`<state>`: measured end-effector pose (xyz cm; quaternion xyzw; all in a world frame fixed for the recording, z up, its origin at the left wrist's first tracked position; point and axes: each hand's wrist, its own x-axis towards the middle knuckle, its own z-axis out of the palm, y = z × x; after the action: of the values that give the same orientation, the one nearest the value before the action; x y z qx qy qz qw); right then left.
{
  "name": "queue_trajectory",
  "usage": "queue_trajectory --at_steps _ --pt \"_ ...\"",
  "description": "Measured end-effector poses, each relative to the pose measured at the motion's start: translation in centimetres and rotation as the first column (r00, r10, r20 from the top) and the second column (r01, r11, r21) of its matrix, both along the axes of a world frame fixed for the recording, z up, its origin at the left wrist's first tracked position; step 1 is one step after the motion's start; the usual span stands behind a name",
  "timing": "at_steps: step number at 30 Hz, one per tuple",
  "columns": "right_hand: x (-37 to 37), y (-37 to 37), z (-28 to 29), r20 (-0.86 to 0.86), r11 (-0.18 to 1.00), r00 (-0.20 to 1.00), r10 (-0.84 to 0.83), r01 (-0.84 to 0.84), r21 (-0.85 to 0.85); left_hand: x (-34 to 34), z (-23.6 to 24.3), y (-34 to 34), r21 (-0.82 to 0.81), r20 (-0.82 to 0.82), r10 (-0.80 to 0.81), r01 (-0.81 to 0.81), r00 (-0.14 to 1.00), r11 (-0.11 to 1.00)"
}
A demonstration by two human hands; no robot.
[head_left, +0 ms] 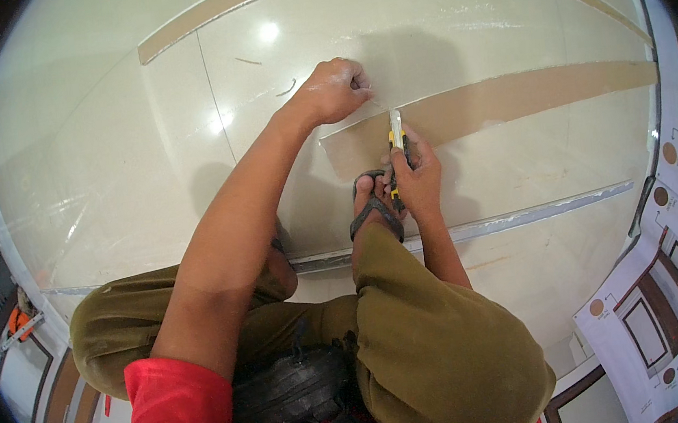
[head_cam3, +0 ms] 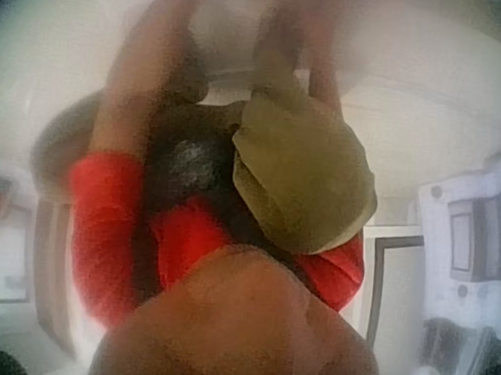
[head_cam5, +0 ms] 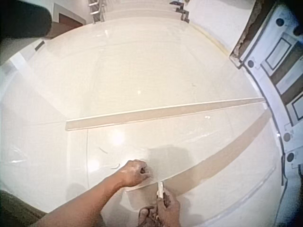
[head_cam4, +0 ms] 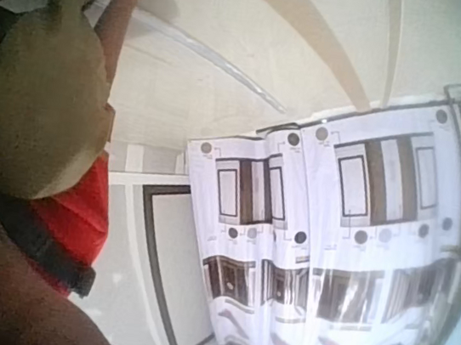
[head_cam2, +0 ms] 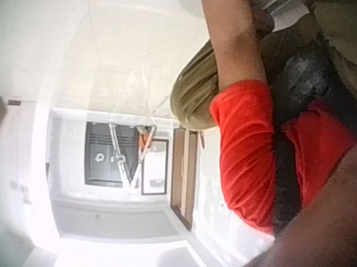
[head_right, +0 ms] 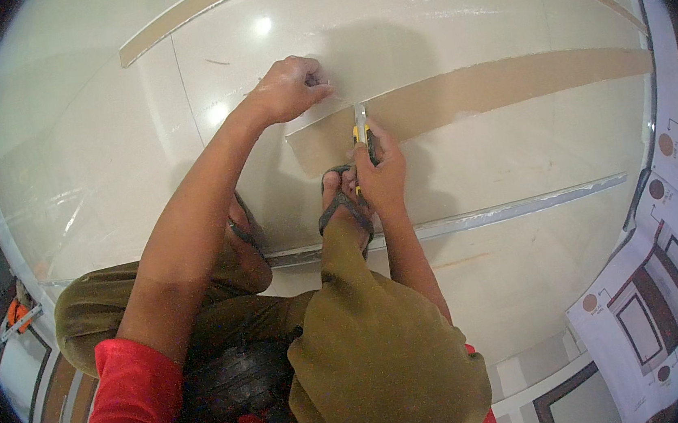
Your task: The person cuts a strip of drywall using a utility knife, then measures and marks another piece of material with a measuring tape and pencil before using a square and utility knife to cut it.
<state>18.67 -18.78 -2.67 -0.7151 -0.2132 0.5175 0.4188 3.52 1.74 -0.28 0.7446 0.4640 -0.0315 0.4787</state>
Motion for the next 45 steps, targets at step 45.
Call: queue_trajectory --at_steps 45 --pt "-0.9 0.2 1.0 -0.101 0.999 0.994 -0.041 0.043 0.021 -0.4 -2.9 -4.8 0.182 0.121 0.165 -0.185 0.979 0.966"
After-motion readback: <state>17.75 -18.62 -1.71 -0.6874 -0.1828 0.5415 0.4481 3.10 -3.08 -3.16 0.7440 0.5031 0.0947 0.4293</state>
